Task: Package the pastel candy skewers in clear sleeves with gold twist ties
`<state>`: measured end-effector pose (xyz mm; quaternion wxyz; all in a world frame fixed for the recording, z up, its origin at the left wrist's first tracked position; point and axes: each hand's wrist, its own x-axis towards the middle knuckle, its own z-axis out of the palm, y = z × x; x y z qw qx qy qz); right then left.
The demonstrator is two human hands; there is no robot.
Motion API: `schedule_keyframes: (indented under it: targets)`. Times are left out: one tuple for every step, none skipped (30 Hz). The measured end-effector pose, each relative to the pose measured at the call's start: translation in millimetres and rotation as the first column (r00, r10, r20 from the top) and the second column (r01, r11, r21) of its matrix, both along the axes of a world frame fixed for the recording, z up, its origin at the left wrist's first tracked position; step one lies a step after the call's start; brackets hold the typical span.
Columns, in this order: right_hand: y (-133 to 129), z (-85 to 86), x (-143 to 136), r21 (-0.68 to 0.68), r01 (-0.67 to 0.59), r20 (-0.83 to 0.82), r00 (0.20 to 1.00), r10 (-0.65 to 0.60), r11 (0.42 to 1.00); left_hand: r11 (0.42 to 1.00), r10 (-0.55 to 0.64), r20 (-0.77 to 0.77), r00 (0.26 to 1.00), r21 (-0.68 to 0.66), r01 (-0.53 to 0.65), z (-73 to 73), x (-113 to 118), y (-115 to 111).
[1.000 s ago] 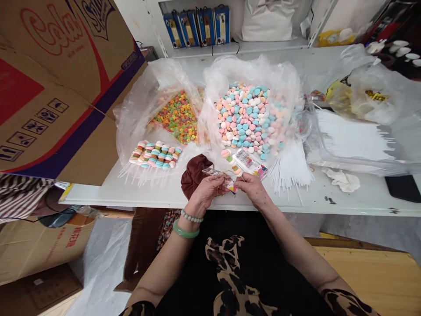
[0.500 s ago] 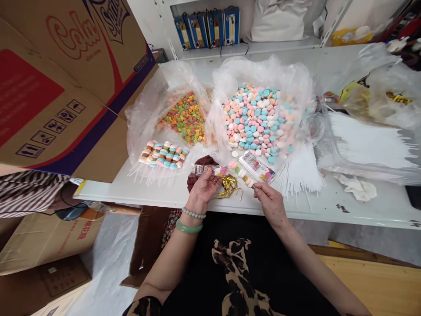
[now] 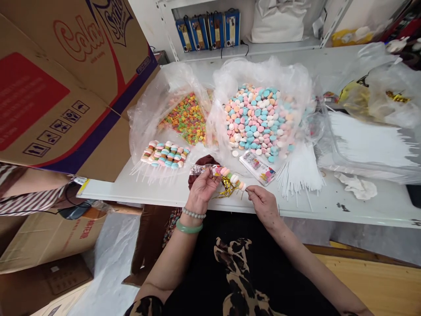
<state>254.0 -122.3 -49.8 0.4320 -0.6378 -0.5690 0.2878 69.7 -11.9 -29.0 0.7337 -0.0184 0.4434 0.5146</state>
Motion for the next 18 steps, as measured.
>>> schedule_keyframes:
  targets:
    - [0, -0.3, 0, 0.006, 0.003, 0.007, 1.0, -0.003, 1.0, 1.0, 0.014, -0.007, 1.0, -0.009, -0.014, 0.1, 0, 0]
    - [0, -0.2, 0, 0.016, 0.005, 0.015, 1.0, -0.006, 1.0, 1.0, 0.028, -0.013, 1.0, -0.012, -0.028, 0.2, 1, 1]
    - [0, 0.1, 0, 0.029, 0.008, 0.03, 1.0, -0.009, 1.0, 0.999, 0.04, -0.017, 0.999, -0.011, -0.04, 0.1, 1, 1]
    - [-1, 0.5, -1, 0.046, 0.011, 0.053, 0.999, -0.013, 0.999, 0.999, 0.045, -0.02, 0.999, -0.009, -0.045, -0.1, 1, 1]
    - [-1, 1.0, -1, 0.068, 0.012, 0.085, 0.996, -0.018, 0.998, 0.999, 0.042, -0.02, 0.999, -0.007, -0.042, -0.3, 2, 0]
    - [-1, 1.4, -2, 0.094, 0.014, 0.126, 0.992, -0.026, 0.995, 0.999, 0.034, -0.017, 0.999, -0.004, -0.034, -0.7, 2, 0]
    - [-1, 1.7, -2, 0.121, 0.014, 0.173, 0.984, -0.035, 0.993, 1.0, 0.024, -0.015, 1.0, -0.001, -0.024, -1.2, 2, 0]
    - [-2, 1.9, -3, 0.147, 0.01, 0.224, 0.974, -0.044, 0.989, 1.0, 0.016, -0.014, 1.0, 0.003, -0.016, -1.9, 3, -1]
    - [-2, 2.0, -3, 0.171, 0.004, 0.274, 0.96, -0.052, 0.985, 1.0, 0.01, -0.016, 1.0, 0.01, -0.009, -2.7, 3, -2]
    - [-3, 2.1, -4, 0.19, -0.002, 0.32, 0.945, -0.06, 0.982, 1.0, 0.007, -0.023, 1.0, 0.026, -0.006, -3.7, 4, -3]
    - [-3, 2.2, -4, 0.204, -0.008, 0.36, 0.931, -0.067, 0.979, 0.999, 0.007, -0.034, 0.999, 0.053, -0.005, -4.9, 5, -3]
    - [-3, 2.1, -4, 0.215, -0.014, 0.389, 0.918, -0.072, 0.977, 0.996, 0.009, -0.049, 0.999, 0.093, -0.004, -6.3, 5, -4]
    - [-3, 1.9, -3, 0.22, -0.023, 0.409, 0.91, -0.071, 0.975, 0.99, 0.01, -0.068, 0.998, 0.143, 0.0, -7.8, 5, -6]
    - [-3, 1.6, -3, 0.217, -0.034, 0.419, 0.906, -0.062, 0.976, 0.98, 0.009, -0.091, 0.996, 0.196, 0.009, -9.2, 5, -7]
    - [-3, 1.0, -2, 0.206, -0.045, 0.42, 0.906, -0.046, 0.978, 0.969, 0.006, -0.115, 0.993, 0.246, 0.023, -10.3, 5, -7]
    - [-3, 0.2, -2, 0.187, -0.057, 0.41, 0.912, -0.026, 0.981, 0.957, -0.001, -0.138, 0.99, 0.288, 0.041, -11.1, 5, -8]
    - [-3, -0.8, -1, 0.164, -0.065, 0.389, 0.921, -0.004, 0.984, 0.946, -0.009, -0.158, 0.987, 0.32, 0.06, -11.4, 5, -9]
    - [-2, -1.9, 0, 0.138, -0.068, 0.354, 0.935, 0.015, 0.988, 0.937, -0.021, -0.173, 0.985, 0.341, 0.08, -11.1, 4, -10]
